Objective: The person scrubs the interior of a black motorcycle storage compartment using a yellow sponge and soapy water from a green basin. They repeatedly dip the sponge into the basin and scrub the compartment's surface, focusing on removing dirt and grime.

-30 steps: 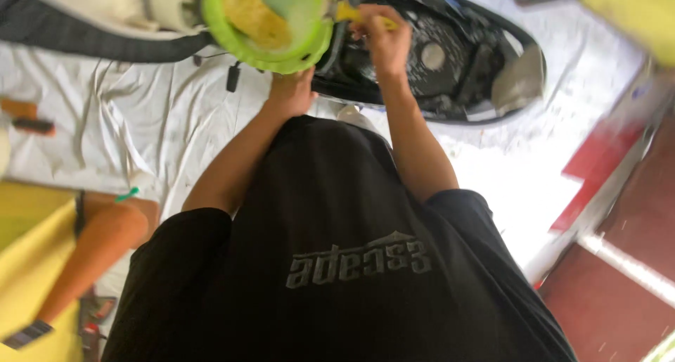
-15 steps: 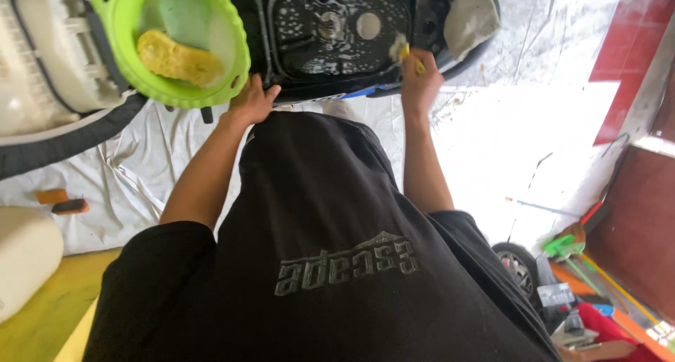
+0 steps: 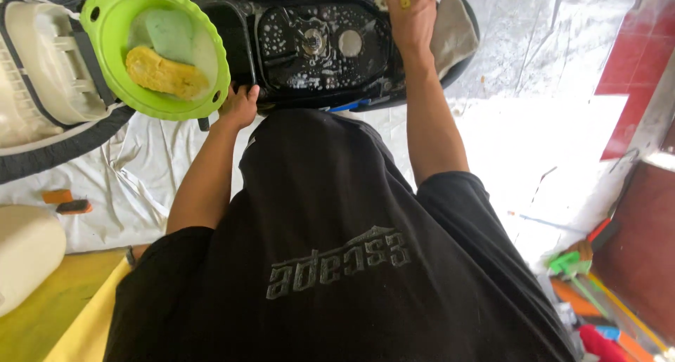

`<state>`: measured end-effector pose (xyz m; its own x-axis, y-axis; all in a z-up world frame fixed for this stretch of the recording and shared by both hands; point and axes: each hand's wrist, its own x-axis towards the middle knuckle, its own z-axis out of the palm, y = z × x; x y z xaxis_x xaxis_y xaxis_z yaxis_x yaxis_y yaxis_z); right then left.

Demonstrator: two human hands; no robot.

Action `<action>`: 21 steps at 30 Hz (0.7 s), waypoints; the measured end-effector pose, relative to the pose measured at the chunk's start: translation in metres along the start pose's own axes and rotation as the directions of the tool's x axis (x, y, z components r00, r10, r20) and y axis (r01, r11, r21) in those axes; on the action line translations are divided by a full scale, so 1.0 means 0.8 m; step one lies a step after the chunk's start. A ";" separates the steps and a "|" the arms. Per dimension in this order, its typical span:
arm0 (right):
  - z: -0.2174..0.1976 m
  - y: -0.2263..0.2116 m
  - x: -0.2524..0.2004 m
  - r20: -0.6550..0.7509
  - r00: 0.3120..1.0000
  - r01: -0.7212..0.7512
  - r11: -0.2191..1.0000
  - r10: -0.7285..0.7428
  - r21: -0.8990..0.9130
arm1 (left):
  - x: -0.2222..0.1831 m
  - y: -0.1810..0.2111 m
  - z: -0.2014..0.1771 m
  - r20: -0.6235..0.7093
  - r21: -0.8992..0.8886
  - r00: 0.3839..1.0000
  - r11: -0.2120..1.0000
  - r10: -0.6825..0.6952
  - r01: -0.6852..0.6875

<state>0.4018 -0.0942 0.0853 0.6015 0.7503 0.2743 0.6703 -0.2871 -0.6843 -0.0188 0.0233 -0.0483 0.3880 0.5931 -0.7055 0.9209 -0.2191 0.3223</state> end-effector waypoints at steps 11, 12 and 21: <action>-0.026 0.026 0.028 0.168 0.971 0.185 0.979 -0.168 -0.090 | 0.003 0.005 0.001 -0.072 -0.044 0.997 0.999 -0.022 0.019; -0.029 0.035 0.036 0.167 0.971 0.190 0.978 -0.173 -0.091 | 0.006 0.011 -0.004 -0.076 -0.047 0.997 0.999 -0.021 0.018; -0.050 0.033 -0.004 0.394 0.919 0.033 0.997 -0.005 -0.064 | -0.014 0.014 -0.011 -0.027 -0.056 0.998 0.996 -0.064 0.062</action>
<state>0.4351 -0.1281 0.0934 0.3782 0.9257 -0.0104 0.7164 -0.2997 -0.6301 -0.0130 0.0207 -0.0308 0.3276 0.6268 -0.7069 0.9397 -0.1380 0.3131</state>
